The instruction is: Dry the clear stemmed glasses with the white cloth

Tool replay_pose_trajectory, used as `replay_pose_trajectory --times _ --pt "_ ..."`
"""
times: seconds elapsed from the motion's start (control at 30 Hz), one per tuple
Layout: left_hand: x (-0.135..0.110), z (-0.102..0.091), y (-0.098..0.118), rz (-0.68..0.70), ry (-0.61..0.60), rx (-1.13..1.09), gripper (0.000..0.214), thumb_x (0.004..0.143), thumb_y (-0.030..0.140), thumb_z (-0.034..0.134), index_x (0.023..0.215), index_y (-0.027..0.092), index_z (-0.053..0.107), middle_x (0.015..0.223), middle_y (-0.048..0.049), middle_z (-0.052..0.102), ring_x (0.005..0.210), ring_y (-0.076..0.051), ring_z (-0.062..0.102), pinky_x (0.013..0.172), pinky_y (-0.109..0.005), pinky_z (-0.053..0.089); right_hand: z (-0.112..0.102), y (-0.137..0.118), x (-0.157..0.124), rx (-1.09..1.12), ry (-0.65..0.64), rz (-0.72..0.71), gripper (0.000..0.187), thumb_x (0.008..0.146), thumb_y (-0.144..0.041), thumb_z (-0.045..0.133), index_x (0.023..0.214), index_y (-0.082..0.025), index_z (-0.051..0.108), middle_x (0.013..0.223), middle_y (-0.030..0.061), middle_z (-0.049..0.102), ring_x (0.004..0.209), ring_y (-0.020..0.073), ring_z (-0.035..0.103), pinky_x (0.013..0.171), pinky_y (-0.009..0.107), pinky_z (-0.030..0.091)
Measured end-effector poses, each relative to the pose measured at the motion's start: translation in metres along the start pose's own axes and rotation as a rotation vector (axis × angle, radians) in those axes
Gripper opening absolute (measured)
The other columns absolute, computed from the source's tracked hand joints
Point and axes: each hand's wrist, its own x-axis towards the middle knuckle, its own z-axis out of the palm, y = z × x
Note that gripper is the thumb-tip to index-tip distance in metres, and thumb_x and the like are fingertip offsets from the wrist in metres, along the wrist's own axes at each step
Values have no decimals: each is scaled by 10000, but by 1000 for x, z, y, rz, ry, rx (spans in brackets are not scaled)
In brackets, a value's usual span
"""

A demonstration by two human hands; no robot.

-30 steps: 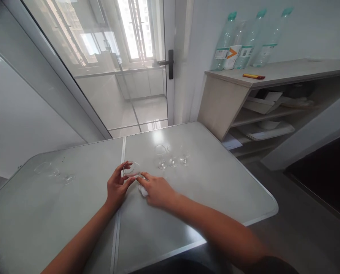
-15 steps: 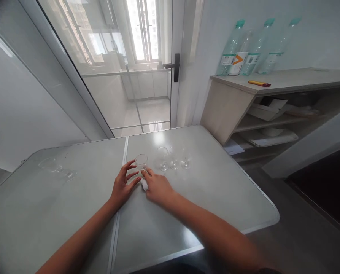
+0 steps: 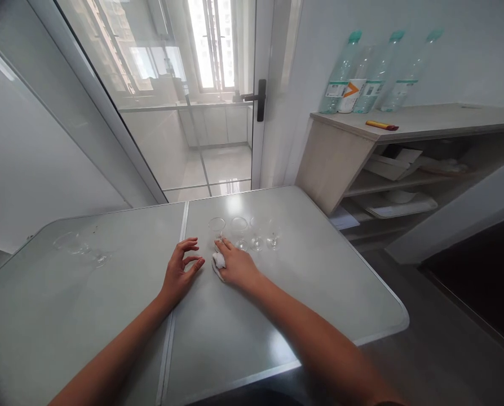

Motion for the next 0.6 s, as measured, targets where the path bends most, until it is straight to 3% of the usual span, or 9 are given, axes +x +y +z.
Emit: replay_pose_trajectory --times 0.1,0.2,0.3,0.6 --pt "1 -4 -1 -4 26 20 338 915 307 675 1236 271 575 1348 -91 521 1078 -198 614 844 -373 615 3 1 -1 1 20 10 682 938 -363 520 1579 -237 326 1652 99 318 1353 300 536 1024 420 505" --pt "2 -12 -1 1 87 -10 199 989 338 551 1153 241 607 1276 -90 536 1063 -198 596 823 -352 597 5 2 -2 11 37 1 651 958 -394 495 1571 -236 338 1647 90 331 1368 291 520 1024 415 508" --pt "5 -21 -2 26 198 -53 267 1040 363 409 1075 213 627 1185 -92 540 1024 -200 577 777 -332 582 5 2 -2 12 48 2 631 959 -392 498 1556 -242 361 1641 77 348 1370 284 516 1014 404 514" --pt "18 -59 -11 71 561 156 294 1044 412 369 982 190 551 976 -29 522 702 -116 564 670 -287 513 3 3 -1 2 16 24 692 889 -272 568 1549 -248 363 1634 99 349 1319 294 553 976 385 517"
